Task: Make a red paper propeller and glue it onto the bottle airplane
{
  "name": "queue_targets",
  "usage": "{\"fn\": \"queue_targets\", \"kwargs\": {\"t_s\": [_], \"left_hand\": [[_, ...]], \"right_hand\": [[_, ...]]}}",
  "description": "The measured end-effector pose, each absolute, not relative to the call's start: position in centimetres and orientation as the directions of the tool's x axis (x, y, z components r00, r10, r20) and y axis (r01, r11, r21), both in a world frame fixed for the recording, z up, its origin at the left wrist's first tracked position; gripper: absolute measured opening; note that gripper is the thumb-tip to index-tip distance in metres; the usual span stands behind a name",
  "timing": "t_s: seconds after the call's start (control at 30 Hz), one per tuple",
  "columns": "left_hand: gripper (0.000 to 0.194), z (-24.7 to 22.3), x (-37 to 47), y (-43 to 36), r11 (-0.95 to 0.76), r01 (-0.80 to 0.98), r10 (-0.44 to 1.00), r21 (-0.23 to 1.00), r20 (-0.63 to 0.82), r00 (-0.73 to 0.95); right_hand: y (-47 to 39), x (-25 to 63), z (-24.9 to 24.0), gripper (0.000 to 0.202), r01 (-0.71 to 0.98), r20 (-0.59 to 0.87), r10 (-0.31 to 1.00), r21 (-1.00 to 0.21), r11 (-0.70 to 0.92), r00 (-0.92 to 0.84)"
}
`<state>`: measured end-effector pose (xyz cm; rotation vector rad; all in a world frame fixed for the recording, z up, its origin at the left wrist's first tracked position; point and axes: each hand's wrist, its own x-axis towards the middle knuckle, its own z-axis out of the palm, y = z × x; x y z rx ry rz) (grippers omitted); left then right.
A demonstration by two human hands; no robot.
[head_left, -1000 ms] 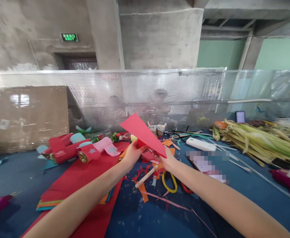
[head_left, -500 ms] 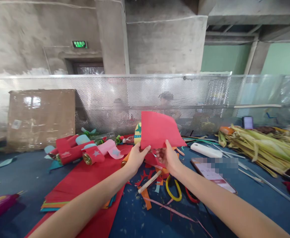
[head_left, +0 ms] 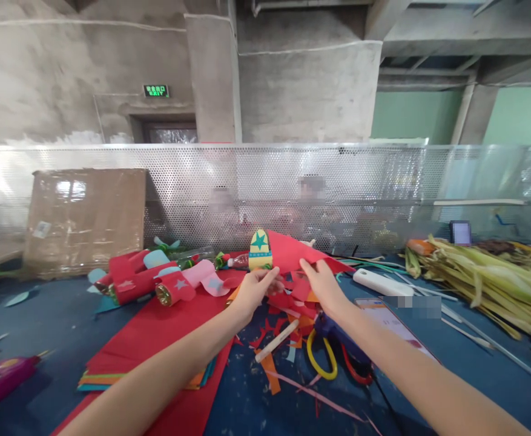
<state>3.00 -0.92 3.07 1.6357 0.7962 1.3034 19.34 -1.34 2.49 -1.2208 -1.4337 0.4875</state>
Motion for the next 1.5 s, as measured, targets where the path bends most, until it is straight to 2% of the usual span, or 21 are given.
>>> {"fn": "queue_targets", "kwargs": {"t_s": [0.07, 0.17, 0.23, 0.27, 0.33, 0.4, 0.47, 0.53, 0.6, 0.67, 0.77, 0.97, 1.1, 1.3, 1.5], "left_hand": [[0.036, 3.6, 2.6, -0.8, -0.484, 0.025, 0.86, 0.875, 0.469, 0.202], [0.023, 4.8, 2.0, -1.0, -0.604, 0.107, 0.796, 0.79, 0.592, 0.126], [0.039, 5.5, 1.7, -1.6, -0.701, 0.185, 0.711, 0.689, 0.695, 0.102], [0.047, 5.8, 1.6, -2.0, -0.765, 0.26, 0.63, 0.589, 0.767, 0.119], [0.054, 6.1, 1.5, -2.6, -0.853, 0.426, 0.425, 0.301, 0.875, 0.233], [0.05, 6.2, 1.4, -2.9, -0.852, 0.522, 0.269, 0.019, 0.873, 0.407], [0.041, 6.0, 1.4, -2.7, -0.842, 0.533, 0.235, -0.089, 0.828, 0.509], [0.027, 5.8, 1.4, -2.1, -0.858, 0.511, 0.255, -0.059, 0.813, 0.523], [0.013, 5.8, 1.2, -1.4, -0.879, 0.476, 0.293, 0.033, 0.825, 0.483], [0.011, 5.9, 1.0, -0.8, -0.887, 0.452, 0.317, 0.091, 0.833, 0.454], [0.015, 6.2, 0.8, -0.5, -0.898, 0.426, 0.317, 0.109, 0.832, 0.455], [0.019, 6.0, 1.2, -1.5, -0.926, 0.371, 0.269, 0.073, 0.818, 0.509], [0.021, 6.2, 1.4, -2.5, -0.937, 0.349, 0.229, 0.03, 0.807, 0.544], [0.023, 6.5, 1.6, -3.3, -0.922, 0.385, 0.192, -0.033, 0.825, 0.531], [0.02, 6.6, 1.7, -3.8, -0.913, 0.397, 0.127, -0.097, 0.856, 0.501]], "right_hand": [[-1.6, 20.8, 3.8, 0.026, 0.601, 0.564, 0.818, -0.695, 0.395, 0.115], [-3.0, 22.4, 5.7, 0.017, 0.831, 0.666, 0.745, -0.394, 0.393, -0.037], [-4.1, 22.7, 6.6, 0.013, 0.909, 0.694, 0.708, -0.199, 0.366, -0.133], [-4.7, 22.7, 6.9, 0.018, 0.929, 0.698, 0.694, -0.113, 0.352, -0.178], [-5.5, 22.1, 7.3, 0.026, 0.94, 0.691, 0.671, 0.037, 0.338, -0.268], [-6.1, 21.4, 7.4, 0.023, 0.925, 0.672, 0.649, 0.155, 0.347, -0.356], [-6.4, 21.0, 7.4, 0.019, 0.902, 0.659, 0.622, 0.237, 0.362, -0.423], [-6.5, 21.0, 7.6, 0.019, 0.885, 0.66, 0.595, 0.283, 0.369, -0.459], [-6.5, 21.6, 7.9, 0.019, 0.879, 0.669, 0.575, 0.306, 0.365, -0.472], [-6.6, 22.3, 8.3, 0.018, 0.885, 0.687, 0.562, 0.31, 0.348, -0.461], [-6.7, 22.8, 8.9, 0.017, 0.894, 0.717, 0.54, 0.299, 0.332, -0.441], [-7.3, 20.6, 8.8, 0.009, 0.826, 0.708, 0.466, 0.308, 0.473, -0.531], [-7.5, 20.0, 8.7, 0.009, 0.806, 0.735, 0.422, 0.285, 0.519, -0.531], [-7.8, 20.2, 9.0, 0.007, 0.789, 0.759, 0.371, 0.293, 0.54, -0.535], [-7.6, 20.3, 9.0, 0.013, 0.781, 0.787, 0.265, 0.388, 0.489, -0.557]]}}
